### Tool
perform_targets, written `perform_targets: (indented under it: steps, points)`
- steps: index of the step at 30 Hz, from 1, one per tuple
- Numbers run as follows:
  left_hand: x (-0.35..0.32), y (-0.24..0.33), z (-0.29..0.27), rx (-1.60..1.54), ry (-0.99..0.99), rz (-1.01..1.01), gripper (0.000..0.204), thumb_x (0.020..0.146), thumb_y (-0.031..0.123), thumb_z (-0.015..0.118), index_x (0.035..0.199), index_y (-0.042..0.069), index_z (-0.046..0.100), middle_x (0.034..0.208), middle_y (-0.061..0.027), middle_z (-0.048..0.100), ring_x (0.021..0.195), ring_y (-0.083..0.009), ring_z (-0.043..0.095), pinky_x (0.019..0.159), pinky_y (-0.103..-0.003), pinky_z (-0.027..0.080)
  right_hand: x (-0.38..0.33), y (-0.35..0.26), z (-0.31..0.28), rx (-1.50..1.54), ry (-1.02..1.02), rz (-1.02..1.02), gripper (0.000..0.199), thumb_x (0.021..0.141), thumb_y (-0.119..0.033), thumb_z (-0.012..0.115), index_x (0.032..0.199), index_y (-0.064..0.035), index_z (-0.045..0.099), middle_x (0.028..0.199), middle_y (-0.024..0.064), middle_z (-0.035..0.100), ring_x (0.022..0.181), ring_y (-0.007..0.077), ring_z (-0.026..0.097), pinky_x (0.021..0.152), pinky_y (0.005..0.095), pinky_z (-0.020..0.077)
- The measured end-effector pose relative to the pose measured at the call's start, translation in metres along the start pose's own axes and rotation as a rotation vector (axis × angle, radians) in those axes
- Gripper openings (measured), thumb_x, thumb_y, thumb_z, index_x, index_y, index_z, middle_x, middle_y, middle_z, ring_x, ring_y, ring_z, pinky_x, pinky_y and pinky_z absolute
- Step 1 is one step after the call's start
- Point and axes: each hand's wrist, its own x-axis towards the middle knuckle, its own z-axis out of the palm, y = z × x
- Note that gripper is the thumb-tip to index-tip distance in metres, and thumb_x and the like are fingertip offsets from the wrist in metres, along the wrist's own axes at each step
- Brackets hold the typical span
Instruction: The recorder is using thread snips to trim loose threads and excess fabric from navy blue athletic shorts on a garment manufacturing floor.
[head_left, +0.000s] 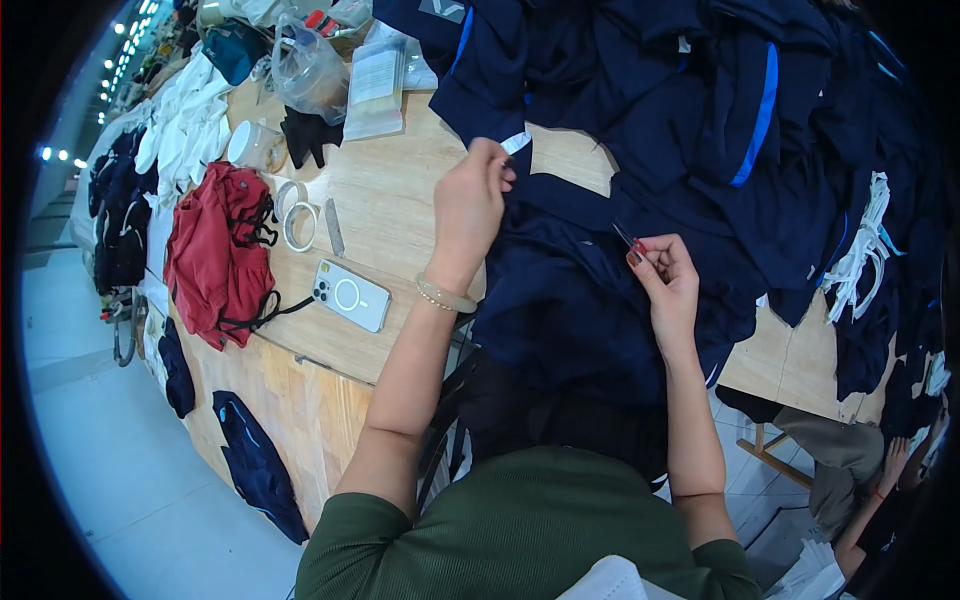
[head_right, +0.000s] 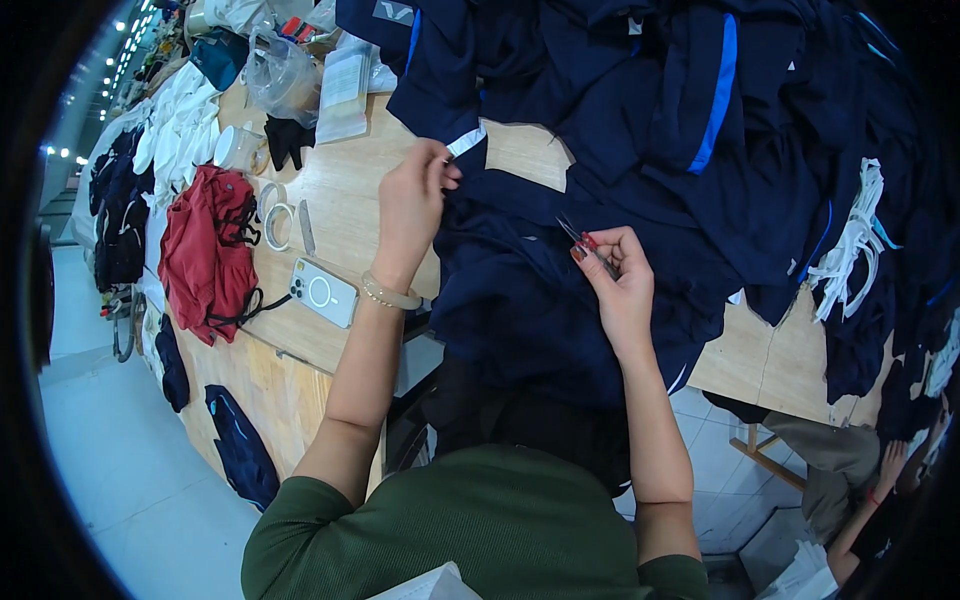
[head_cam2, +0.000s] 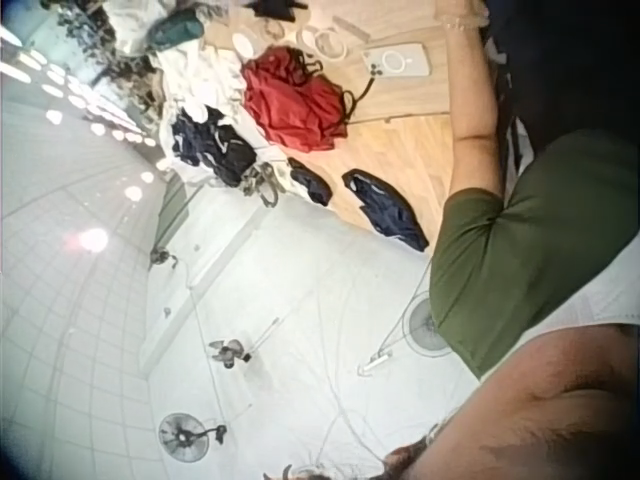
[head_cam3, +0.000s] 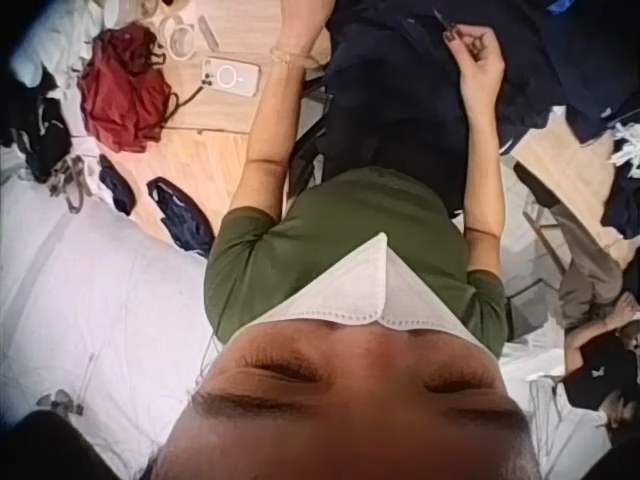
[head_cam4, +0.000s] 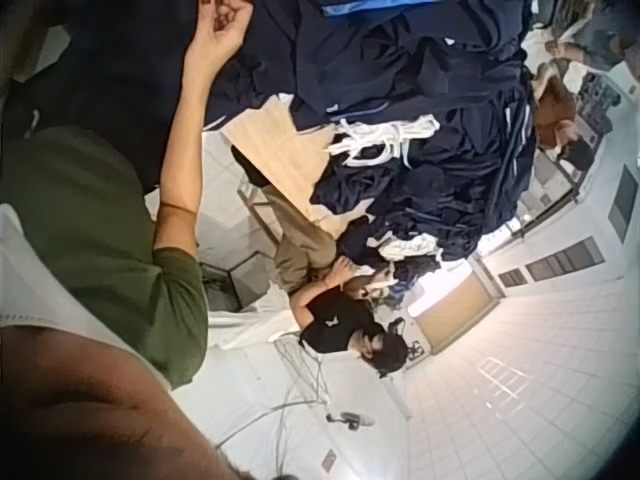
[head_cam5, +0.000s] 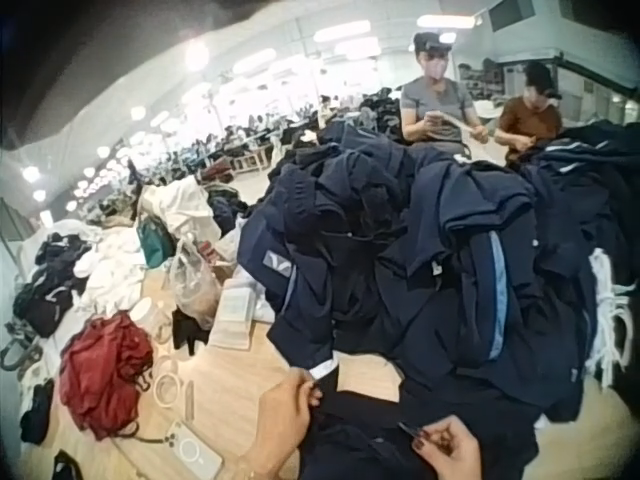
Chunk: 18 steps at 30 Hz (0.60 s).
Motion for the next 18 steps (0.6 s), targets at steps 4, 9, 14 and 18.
perform_targets:
  steps: [4,9,14,18]
  points:
    - [-0.0019,-0.0097,-0.0038,-0.412,0.184,-0.110,0.017,0.099,0.007,0.044,0.093,-0.004,0.055,0.074,-0.0117,0.066,0.062,-0.0157,0.067,0.051,-0.023,0.051,0.0008,-0.0037,-0.0029,-0.065,-0.002,-0.019,0.014,0.088,-0.007,0.065,0.096,-0.0004,0.056,0.085,0.0028,0.062,0.079,0.0060,0.056,0.076,0.0181,0.0431]
    - [-0.0061,-0.0112,-0.0076,-0.213,-0.016,0.004,0.007,0.091,0.005,0.056,0.094,-0.001,0.060,0.079,-0.0107,0.064,0.064,-0.0156,0.065,0.055,-0.028,0.050,0.0004,-0.0023,-0.0020,-0.045,-0.014,0.008,0.015,0.088,-0.007,0.065,0.097,-0.0006,0.056,0.085,0.0027,0.063,0.080,0.0058,0.056,0.076,0.0183,0.0429]
    - [-0.0063,-0.0029,-0.0045,0.164,-0.225,0.171,0.007,0.083,0.005,0.065,0.086,0.000,0.061,0.085,-0.0104,0.062,0.065,-0.0199,0.061,0.061,-0.032,0.047,-0.0008,-0.0020,-0.0010,-0.047,-0.002,-0.004,0.014,0.088,-0.007,0.065,0.097,-0.0006,0.056,0.084,0.0019,0.062,0.078,0.0051,0.055,0.074,0.0178,0.0425]
    - [-0.0020,-0.0033,-0.0019,-0.026,-0.080,0.212,0.005,0.087,0.002,0.059,0.086,-0.001,0.055,0.079,-0.0126,0.062,0.063,-0.0229,0.060,0.060,-0.030,0.047,-0.0013,-0.0006,0.0008,-0.049,0.003,0.005,0.014,0.088,-0.007,0.065,0.096,-0.0006,0.056,0.083,0.0014,0.061,0.078,0.0053,0.055,0.074,0.0179,0.0421]
